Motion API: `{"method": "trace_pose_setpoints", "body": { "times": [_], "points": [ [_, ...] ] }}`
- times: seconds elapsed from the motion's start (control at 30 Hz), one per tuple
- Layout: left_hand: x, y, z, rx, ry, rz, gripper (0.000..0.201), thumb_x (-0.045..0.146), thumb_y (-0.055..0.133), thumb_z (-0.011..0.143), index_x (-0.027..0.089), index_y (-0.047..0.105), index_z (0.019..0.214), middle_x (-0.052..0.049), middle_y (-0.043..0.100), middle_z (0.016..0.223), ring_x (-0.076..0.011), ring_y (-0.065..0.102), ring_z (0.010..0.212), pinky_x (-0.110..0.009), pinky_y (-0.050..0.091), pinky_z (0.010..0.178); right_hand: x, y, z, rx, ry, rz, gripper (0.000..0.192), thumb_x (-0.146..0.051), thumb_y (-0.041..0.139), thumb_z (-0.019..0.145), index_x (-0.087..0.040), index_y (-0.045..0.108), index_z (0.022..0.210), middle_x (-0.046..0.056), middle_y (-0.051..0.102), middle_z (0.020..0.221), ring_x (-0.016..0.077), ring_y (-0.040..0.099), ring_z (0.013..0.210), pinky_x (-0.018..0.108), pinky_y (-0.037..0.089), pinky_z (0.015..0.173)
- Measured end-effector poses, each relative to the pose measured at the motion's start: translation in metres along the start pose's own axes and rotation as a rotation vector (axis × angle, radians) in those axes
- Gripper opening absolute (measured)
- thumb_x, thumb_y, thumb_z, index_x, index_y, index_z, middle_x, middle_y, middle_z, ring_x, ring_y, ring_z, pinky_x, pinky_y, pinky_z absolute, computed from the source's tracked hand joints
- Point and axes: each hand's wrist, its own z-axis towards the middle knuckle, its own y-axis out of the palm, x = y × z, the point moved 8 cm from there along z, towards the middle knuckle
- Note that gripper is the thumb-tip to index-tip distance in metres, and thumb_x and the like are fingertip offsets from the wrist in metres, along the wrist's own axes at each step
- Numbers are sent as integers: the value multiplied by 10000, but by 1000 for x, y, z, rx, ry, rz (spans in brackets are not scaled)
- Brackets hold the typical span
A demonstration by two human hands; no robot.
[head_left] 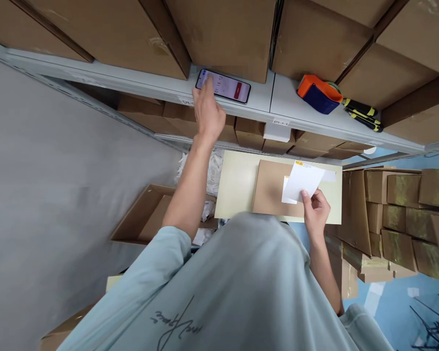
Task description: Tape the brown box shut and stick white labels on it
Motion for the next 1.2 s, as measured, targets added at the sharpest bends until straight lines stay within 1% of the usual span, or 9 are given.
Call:
{"method": "trace_pose_setpoints", "body": {
  "times": [0.1, 0.23, 0.3, 0.4, 0.53, 0.77, 0.97, 1.07, 1.2],
  "points": [
    [19, 27, -65, -82, -4, -201, 533, 699, 667, 997, 242, 750, 1260, -79, 795, 1250, -290, 526, 1448, -468, 416, 1168, 7, -3, 0, 14, 45, 72, 352, -641, 780, 894, -292, 731, 877, 54, 785, 918, 267, 742, 891, 430, 615, 842],
    [42, 98, -185, -539, -46, -654, 600, 776, 763, 885, 197, 814, 1036, -140, 841, 1111, -323, 745, 1165, -449, 591, 1020, 16, -2, 5, -38, 112, 154, 477, -691, 835, 845, -226, 736, 874, 37, 761, 864, 219, 685, 828, 364, 573, 794],
    [41, 115, -227, -590, -137, -724, 542, 710, 842, 852, 183, 823, 978, -135, 848, 1072, -303, 773, 1067, -420, 613, 973, 19, -4, 9, -74, 129, 172, 524, -725, 842, 832, -215, 722, 861, 22, 737, 828, 195, 648, 785, 339, 554, 758],
    [40, 123, -261, -583, -220, -695, 410, 575, 891, 835, 183, 843, 947, -95, 844, 992, -252, 757, 932, -367, 602, 869, 24, -14, 15, -97, 140, 174, 566, -769, 820, 852, -222, 675, 831, -12, 663, 762, 159, 576, 718, 298, 510, 685],
    [55, 124, -277, -582, -180, -656, 237, 428, 857, 852, 195, 852, 896, -60, 830, 902, -201, 700, 822, -327, 541, 782, 30, -26, 23, -125, 143, 217, 583, -787, 796, 883, -233, 626, 822, -26, 617, 774, 137, 536, 707, 272, 476, 651],
    [76, 128, -284, -415, -100, -587, 195, 386, 824, 865, 200, 823, 807, -52, 801, 812, -165, 623, 715, -310, 477, 688, 38, -40, 37, -202, 101, 288, 566, -783, 775, 919, -250, 598, 847, -19, 620, 822, 147, 598, 754, 290, 552, 707],
    [91, 135, -288, -345, 34, -548, 151, 335, 793, 901, 207, 814, 822, -40, 783, 812, -149, 608, 704, -298, 454, 666, 63, -27, 43, -355, 104, 284, 511, -747, 722, 983, -237, 700, 987, 15, 704, 923, 175, 679, 834, 329, 609, 783],
    [97, 133, -289, -316, 112, -506, 119, 277, 752, 935, 210, 820, 865, -39, 788, 843, -138, 593, 702, -290, 436, 652, 60, -24, 42, -403, -18, 126, 486, -704, 733, 998, -238, 746, 1136, 65, 752, 1082, 201, 714, 963, 361, 627, 854],
    [96, 127, -288, -310, 152, -433, 153, 302, 729, 992, 208, 817, 910, -53, 794, 890, -145, 604, 726, -294, 456, 663, 19, -43, 29, -379, -286, 38, 254, -518, 697, 1086, -286, 796, 1117, 74, 754, 1149, 229, 721, 1108, 420, 626, 949]
  ]
}}
